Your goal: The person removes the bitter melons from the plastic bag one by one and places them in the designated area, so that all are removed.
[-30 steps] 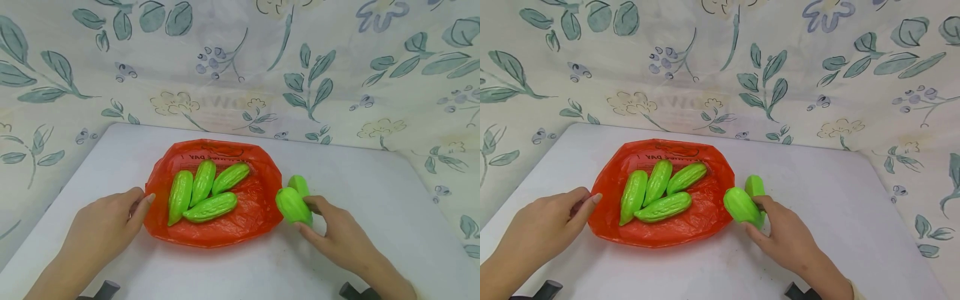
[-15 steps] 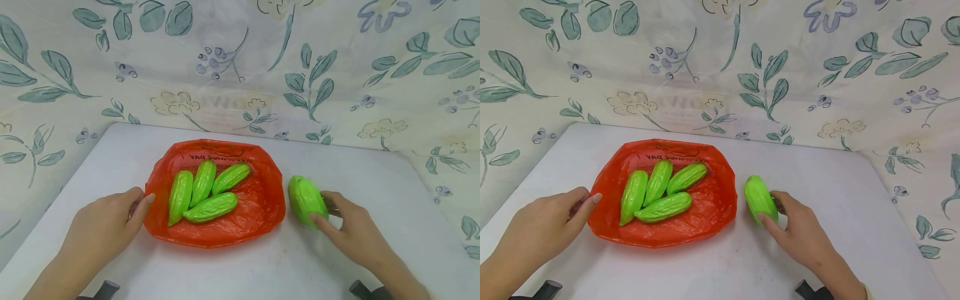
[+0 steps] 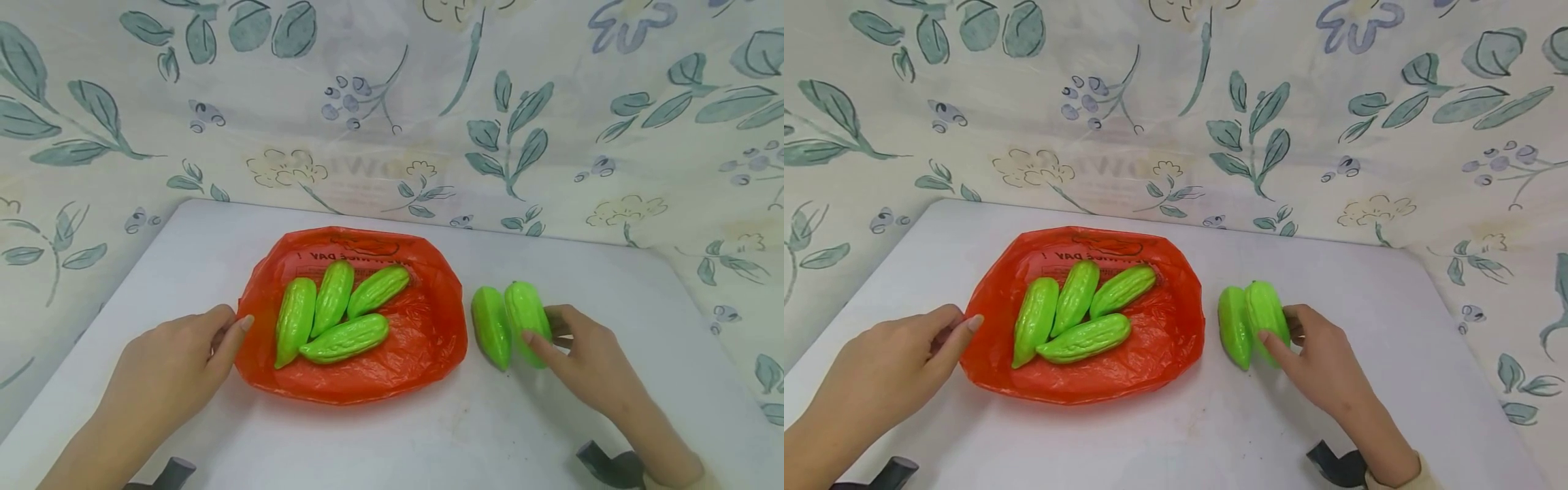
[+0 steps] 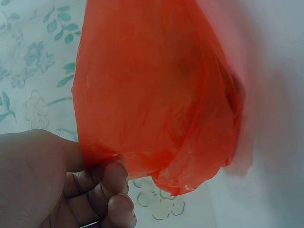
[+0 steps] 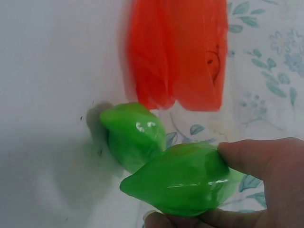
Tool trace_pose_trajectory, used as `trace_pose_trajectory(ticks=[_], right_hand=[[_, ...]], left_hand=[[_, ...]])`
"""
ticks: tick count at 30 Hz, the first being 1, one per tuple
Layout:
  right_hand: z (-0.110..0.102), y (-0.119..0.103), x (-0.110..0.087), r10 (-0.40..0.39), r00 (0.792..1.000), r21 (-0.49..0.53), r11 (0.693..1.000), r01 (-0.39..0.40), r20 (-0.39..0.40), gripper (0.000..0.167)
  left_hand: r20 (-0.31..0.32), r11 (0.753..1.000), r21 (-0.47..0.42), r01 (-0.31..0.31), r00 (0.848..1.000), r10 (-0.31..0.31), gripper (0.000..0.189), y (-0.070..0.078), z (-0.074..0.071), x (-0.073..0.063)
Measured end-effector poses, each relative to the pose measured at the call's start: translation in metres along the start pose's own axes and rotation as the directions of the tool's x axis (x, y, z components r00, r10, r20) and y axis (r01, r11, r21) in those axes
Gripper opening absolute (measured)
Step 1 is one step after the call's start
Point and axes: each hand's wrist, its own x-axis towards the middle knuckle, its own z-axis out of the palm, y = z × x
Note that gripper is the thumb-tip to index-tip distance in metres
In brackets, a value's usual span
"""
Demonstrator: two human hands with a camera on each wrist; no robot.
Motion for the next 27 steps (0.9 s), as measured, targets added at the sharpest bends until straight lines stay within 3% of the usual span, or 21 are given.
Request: trace_pose_trajectory(ticks=[13,27], right_hand=[[0.004,0.021,0.013,0.079,0.996,-0.012,0.997,-0.078,0.037,0.070],[0.011,0.026,0.022,0.152,0.984,-0.029,0.988,-0.149,0.093,0.076]], left_hand=[[0.028,1.000,-0.004,0.017,0.999,-0.017,0.020,0.000,0.000,0.001],[0.030,1.000,-0.007,0.015,0.999,-0.015,0.021,0.000,0.001,0.001]])
